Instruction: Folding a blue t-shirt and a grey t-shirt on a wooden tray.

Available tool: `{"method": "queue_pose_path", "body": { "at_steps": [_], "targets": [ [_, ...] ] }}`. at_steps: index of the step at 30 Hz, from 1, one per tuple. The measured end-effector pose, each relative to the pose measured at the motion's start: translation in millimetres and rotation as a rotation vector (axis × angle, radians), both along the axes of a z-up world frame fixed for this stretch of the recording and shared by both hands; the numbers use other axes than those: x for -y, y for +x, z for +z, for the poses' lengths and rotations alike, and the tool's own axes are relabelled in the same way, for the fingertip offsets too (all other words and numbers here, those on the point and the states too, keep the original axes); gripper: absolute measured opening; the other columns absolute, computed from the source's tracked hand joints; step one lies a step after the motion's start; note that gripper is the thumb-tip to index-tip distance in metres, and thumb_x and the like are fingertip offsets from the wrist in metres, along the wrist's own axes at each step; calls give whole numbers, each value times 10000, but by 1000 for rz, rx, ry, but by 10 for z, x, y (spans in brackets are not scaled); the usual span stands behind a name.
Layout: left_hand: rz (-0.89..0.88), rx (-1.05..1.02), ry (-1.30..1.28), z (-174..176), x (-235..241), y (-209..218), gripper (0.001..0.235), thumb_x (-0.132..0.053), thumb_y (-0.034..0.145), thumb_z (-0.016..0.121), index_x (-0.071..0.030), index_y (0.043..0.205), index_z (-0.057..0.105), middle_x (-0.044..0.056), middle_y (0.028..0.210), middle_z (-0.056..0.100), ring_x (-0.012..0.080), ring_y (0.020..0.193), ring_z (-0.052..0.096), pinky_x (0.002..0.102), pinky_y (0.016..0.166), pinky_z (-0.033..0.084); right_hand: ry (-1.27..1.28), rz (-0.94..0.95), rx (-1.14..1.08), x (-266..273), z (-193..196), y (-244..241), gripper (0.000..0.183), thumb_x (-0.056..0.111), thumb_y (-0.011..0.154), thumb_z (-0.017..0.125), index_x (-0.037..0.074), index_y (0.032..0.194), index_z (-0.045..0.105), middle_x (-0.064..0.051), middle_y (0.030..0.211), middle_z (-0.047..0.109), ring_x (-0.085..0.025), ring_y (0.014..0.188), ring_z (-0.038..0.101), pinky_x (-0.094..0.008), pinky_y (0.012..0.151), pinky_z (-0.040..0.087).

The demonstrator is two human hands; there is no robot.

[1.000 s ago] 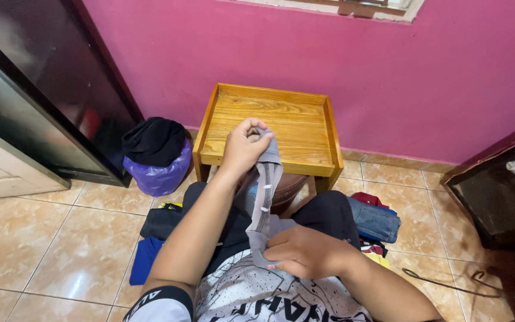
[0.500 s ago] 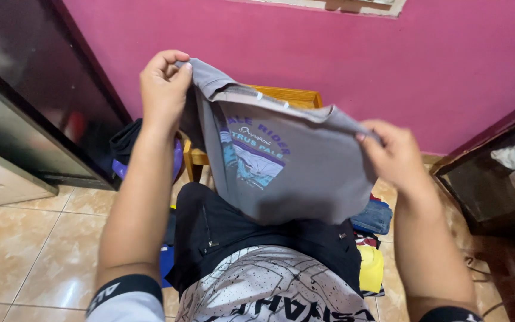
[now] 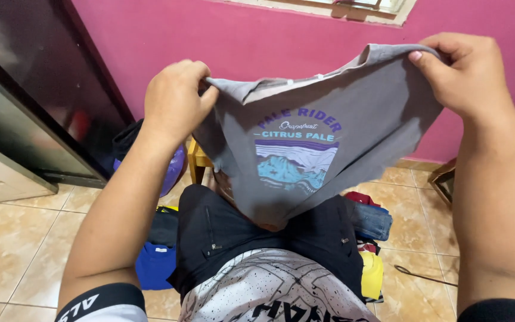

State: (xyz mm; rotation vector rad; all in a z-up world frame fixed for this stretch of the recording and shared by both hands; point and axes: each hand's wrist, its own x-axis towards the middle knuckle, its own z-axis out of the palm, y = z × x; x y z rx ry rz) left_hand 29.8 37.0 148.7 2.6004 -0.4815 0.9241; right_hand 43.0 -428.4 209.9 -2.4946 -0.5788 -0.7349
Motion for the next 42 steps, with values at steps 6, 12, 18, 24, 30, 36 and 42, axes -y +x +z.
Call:
{"method": "queue_pose_path", "body": {
  "at_steps": [6,12,18,24,30,36,42],
  "targets": [
    [-595,-380,-163,198,669,-347,840,-540,796,780,-86,1451,514,177,1432,565,320,1336,526,461,1088,398,-143,343,-4,-597,136,-133,109,75,1027,746,-10,1092,770,-92,950,751,-159,859,677,-308,769,514],
    [-595,-294,-385,-28,1522,-157,286,-223,784,724,-159,1019,573,136,858,733,430,931,716,516,751,546,35,527,-97,-1328,-98,-359,125,76,869,773,71,993,768,-71,637,643,-158,558,575,-286,521,432],
    [-619,-249,-393,-37,1199,-19,95,-182,866,704,-175,940,762,107,834,772,342,870,757,410,731,582,260,511,-453,-1156,-740,-196,588,188,688,954,69,1167,635,-26,767,589,-120,666,518,-223,552,400],
    [-456,-286,-325,-120,650,264,77,-220,884,673,-185,918,731,96,767,711,333,793,719,429,689,534,501,576,-622,-1212,-1265,12,109,-11,903,745,82,959,734,30,857,707,-75,804,612,-252,773,502],
    [-340,-406,-392,-390,535,285,49,-270,823,695,-225,840,705,31,641,636,180,649,656,304,597,477,555,683,-560,-1461,-1156,69,170,-24,1015,574,23,1152,664,-36,980,664,-163,904,637,-359,865,541],
    [-452,-728,-370,-158,585,-169,796,-500,706,852,-92,1342,601,287,1183,691,460,1169,651,514,946,512,447,727,-445,-1674,-1302,139,130,67,1080,525,48,1151,632,-14,975,607,-133,951,574,-343,888,522],
    [-666,-796,-576,-633,816,216,293,-313,709,914,-156,905,764,-59,708,696,101,687,647,213,614,496,359,703,-325,-1771,-1291,9,120,108,1045,580,65,1120,663,-52,882,567,-145,827,529,-316,743,490]
  ]
}}
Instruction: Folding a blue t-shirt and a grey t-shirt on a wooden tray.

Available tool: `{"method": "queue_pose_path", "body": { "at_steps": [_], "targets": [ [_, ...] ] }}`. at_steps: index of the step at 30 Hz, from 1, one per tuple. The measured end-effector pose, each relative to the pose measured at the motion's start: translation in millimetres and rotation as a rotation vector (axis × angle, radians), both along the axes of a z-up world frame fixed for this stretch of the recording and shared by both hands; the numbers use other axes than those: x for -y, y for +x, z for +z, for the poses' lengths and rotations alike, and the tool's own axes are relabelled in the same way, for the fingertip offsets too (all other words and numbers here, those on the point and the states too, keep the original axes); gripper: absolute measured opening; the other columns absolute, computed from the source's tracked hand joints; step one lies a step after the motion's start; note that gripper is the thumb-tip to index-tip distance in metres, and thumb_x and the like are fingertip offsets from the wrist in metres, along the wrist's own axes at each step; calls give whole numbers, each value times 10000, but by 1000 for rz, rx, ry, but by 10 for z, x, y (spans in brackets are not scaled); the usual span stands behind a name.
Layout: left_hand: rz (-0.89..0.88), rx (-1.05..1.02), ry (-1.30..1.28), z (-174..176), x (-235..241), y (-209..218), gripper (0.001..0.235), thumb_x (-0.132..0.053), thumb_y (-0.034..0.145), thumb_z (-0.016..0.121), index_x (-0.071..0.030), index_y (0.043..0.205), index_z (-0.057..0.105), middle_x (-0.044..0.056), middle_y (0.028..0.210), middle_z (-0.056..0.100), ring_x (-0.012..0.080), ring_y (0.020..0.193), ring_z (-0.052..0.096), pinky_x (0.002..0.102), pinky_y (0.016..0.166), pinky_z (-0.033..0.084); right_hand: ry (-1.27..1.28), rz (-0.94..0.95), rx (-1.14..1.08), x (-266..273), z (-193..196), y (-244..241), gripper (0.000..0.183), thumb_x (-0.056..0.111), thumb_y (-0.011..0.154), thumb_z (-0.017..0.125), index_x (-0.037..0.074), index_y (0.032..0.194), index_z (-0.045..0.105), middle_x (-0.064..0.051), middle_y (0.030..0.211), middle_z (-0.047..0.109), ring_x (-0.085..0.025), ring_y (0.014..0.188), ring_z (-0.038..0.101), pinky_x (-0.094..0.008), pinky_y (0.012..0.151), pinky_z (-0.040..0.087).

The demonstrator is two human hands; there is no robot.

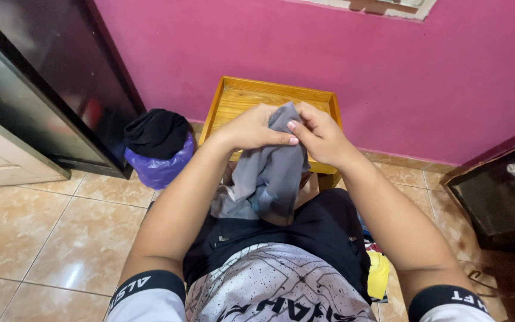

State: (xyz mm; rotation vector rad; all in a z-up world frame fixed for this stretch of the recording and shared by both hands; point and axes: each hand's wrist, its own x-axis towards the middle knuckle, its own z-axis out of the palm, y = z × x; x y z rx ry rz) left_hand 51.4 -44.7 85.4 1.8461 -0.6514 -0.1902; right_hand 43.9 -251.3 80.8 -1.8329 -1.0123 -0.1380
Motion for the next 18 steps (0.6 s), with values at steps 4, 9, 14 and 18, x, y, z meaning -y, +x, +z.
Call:
{"method": "queue_pose_path", "body": {
  "at_steps": [4,9,14,18],
  "targets": [
    [-12,231,-47,263,33,-180,244,-182,817,798,-112,1049,771,97,887,774,197,888,708,355,798,549,142,-50,-128,234,-529,49,409,257,919,800,92,1230,593,20,979,559,-59,814,509,-191,655,457],
    [-9,324,-164,478,-52,-197,37,-119,927,703,-138,937,732,-30,713,657,100,724,574,242,695,470,97,68,-469,391,-1481,162,896,10,741,904,91,1495,427,-59,1392,506,-195,1239,550,-388,995,554],
    [-22,362,-186,806,-168,-371,108,-84,891,729,-145,975,760,-25,742,679,88,744,578,235,691,462,-109,-29,-539,460,-2306,349,146,63,881,769,84,1022,738,41,840,689,-103,779,589,-267,686,493],
    [23,498,-5,996,-539,-442,49,-113,985,708,-94,1023,731,-21,933,716,79,861,644,249,773,513,-202,-47,-479,391,-2023,237,359,200,1040,638,169,701,525,106,679,381,-33,622,362,-231,601,313]
  ]
}}
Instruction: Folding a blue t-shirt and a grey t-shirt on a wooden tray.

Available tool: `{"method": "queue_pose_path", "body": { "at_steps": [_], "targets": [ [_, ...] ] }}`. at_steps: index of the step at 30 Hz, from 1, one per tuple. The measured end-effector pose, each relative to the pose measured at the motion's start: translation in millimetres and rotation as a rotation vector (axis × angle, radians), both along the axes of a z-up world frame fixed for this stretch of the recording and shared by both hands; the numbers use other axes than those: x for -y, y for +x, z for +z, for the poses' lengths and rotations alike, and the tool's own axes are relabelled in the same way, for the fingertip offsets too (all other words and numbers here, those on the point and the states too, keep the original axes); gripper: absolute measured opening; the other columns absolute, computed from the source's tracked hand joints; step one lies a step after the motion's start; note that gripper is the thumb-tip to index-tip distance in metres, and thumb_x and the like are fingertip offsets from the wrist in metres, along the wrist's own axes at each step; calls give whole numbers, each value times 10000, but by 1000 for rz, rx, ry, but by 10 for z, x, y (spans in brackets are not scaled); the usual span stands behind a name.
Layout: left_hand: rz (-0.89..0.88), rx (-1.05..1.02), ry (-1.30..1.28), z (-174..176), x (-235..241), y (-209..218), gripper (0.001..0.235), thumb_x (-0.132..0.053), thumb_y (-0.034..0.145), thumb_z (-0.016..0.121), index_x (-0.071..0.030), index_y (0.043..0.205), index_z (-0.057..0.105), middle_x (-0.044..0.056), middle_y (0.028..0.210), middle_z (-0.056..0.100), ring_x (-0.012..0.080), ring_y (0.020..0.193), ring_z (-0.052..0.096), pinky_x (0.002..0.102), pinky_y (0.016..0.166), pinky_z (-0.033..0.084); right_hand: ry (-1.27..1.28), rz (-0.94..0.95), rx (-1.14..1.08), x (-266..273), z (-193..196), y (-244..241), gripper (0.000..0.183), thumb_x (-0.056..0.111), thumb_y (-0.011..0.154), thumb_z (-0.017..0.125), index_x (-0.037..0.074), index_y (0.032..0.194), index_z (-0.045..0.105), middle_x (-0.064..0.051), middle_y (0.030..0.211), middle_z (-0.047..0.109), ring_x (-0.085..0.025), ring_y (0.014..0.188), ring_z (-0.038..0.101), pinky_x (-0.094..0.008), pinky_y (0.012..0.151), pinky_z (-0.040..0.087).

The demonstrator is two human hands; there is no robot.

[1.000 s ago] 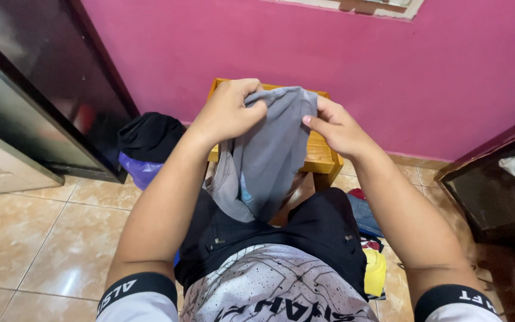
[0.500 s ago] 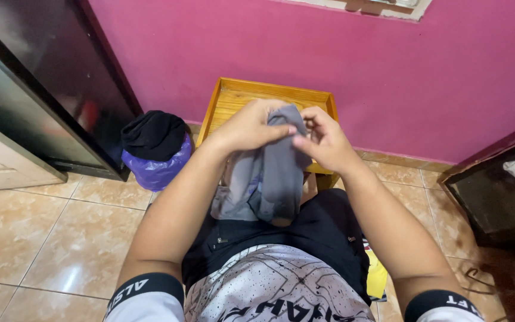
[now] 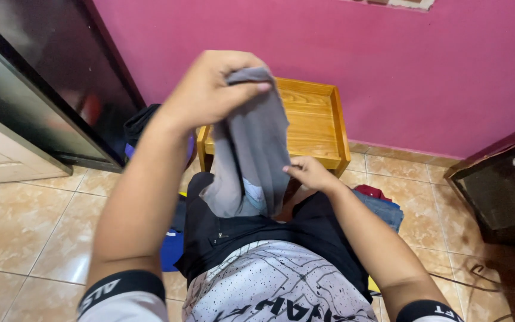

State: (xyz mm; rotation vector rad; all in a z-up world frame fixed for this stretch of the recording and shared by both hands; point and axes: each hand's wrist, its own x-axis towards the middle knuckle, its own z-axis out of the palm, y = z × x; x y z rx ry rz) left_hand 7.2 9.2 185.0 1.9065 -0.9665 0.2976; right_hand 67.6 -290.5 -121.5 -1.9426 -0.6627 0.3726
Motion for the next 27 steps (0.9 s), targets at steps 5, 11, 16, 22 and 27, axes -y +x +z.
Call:
{"method": "queue_pose_path", "body": {
  "at_steps": [5,11,16,22,27],
  "targets": [
    [227,-9,168,-1,-498,-80,137,-129,923,798,-90,1047,754,-2,987,761,82,917,671,253,824,512,12,-289,128,251,86,256,195,167,1033,552,115,1038,740,12,999,718,-111,946,636,-277,868,480],
    [571,-150,620,120,-957,-38,472,-400,846,853,-39,1114,710,108,940,700,195,864,600,351,756,439,-71,-343,506,675,976,428,53,171,988,663,123,973,648,8,864,629,-140,803,552,-310,729,422],
    [650,-203,663,430,-1199,-340,514,-362,996,796,-36,688,544,38,608,389,148,614,341,342,546,290,-465,-156,744,918,1809,100,693,577,596,911,99,1055,708,-21,815,702,-172,711,653,-328,669,462],
    [692,-120,694,-9,-1454,-789,329,-368,821,815,-186,1094,793,-40,877,795,122,708,679,311,690,473,-812,-274,757,1624,1710,-198,385,48,757,665,144,1128,692,-41,959,685,-298,907,681,-433,777,527],
    [802,-681,1118,-435,-1364,-1006,334,-713,769,624,-498,953,802,-146,693,860,57,750,804,211,832,583,-734,-633,464,2254,1179,-420,205,148,1064,536,28,899,523,-176,803,612,-371,764,580,-467,756,412]
  ]
}}
